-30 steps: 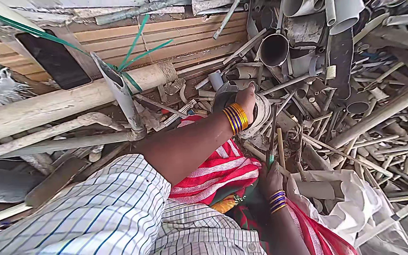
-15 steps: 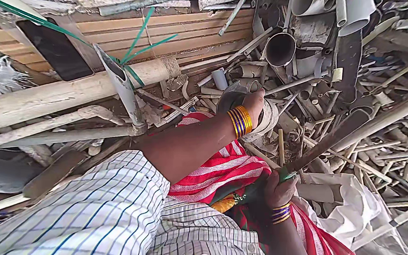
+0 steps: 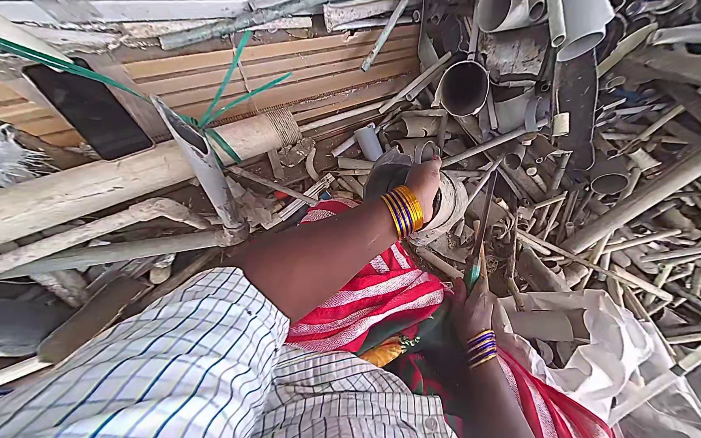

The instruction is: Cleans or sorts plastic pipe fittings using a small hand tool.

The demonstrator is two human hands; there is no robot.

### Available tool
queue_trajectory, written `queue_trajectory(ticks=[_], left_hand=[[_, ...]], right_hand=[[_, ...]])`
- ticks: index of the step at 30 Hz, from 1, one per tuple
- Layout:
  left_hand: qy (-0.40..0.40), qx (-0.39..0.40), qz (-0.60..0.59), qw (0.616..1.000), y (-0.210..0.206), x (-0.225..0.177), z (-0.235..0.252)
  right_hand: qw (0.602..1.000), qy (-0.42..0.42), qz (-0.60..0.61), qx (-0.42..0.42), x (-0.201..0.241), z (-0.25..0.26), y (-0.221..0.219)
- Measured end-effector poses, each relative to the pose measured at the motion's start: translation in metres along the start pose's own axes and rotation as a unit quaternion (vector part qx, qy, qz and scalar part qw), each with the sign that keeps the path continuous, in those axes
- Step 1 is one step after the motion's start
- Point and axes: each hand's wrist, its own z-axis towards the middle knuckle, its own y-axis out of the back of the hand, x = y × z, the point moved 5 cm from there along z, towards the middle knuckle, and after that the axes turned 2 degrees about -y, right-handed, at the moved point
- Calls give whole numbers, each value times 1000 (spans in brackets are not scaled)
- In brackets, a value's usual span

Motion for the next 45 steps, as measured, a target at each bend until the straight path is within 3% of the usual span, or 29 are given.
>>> queue_trajectory(ticks=[3,4,5,7,8,11,13,14,17,19,21,23,25,27,28,30,32,34,35,37,38,39,41,43,44,45], left_hand=[[7,12,9,1000,2,1,-2],[6,15,18,1000,1,2,-2],[2,23,33,999,0,3,-3],[-8,44,77,996,-4,5,-8],[-14,52,107,993,-6,6,-10],[-29,91,196,976,-8,0,-20],[-41,112,241,963,-9,-1,-26],[-49,119,261,957,-10,-1,-26],[-71,128,298,943,-14,4,-26],[-86,129,309,938,-14,1,-24],[-106,128,320,933,-10,-2,-22],[-119,133,315,932,-9,-5,-20],[-119,143,317,930,-9,-4,-21],[-113,149,320,929,-11,-4,-24],[-112,149,322,928,-11,-4,-25],[-119,148,324,927,-11,-4,-27],[-115,142,313,932,-10,-3,-27],[-98,130,296,941,-11,2,-25],[-90,127,289,945,-11,5,-25],[-82,126,278,949,-11,10,-25],[-77,126,272,951,-11,11,-27],[-72,125,265,954,-11,11,-28],[-64,124,239,961,-11,10,-29],[-58,131,206,968,-11,11,-28],[-63,135,198,969,-11,13,-27],[-71,140,197,968,-11,14,-26]], right_hand=[[962,146,50,-226,5,-17,18],[958,162,48,-230,4,-18,14],[972,147,33,-180,4,-17,8],[999,36,13,15,1,-5,-4],[999,9,22,33,-3,-1,-3],[981,89,74,-156,-2,-7,19],[960,129,97,-226,-2,-15,20],[965,130,87,-212,-1,-17,14],[998,54,41,-15,5,-8,-4],[990,90,76,-80,3,-7,6],[951,149,159,-220,-5,-13,20],[923,184,206,-269,-9,-15,25],[957,147,126,-218,-10,-12,11],[998,41,47,-19,-6,0,0],[999,7,32,11,-6,5,2],[996,19,42,-82,-4,3,15],[972,94,35,-213,2,-8,29],[956,144,-6,-257,7,-13,27],[967,124,-37,-221,6,-11,19],[996,-55,-67,26,-7,9,3],[987,-121,-47,98,-19,19,-2],[983,-145,-34,109,-26,24,0],[996,-80,-17,-23,-21,18,17],[977,62,12,-202,-6,2,31],[962,110,6,-249,-3,-4,31],[964,115,-11,-239,-4,-4,26]])
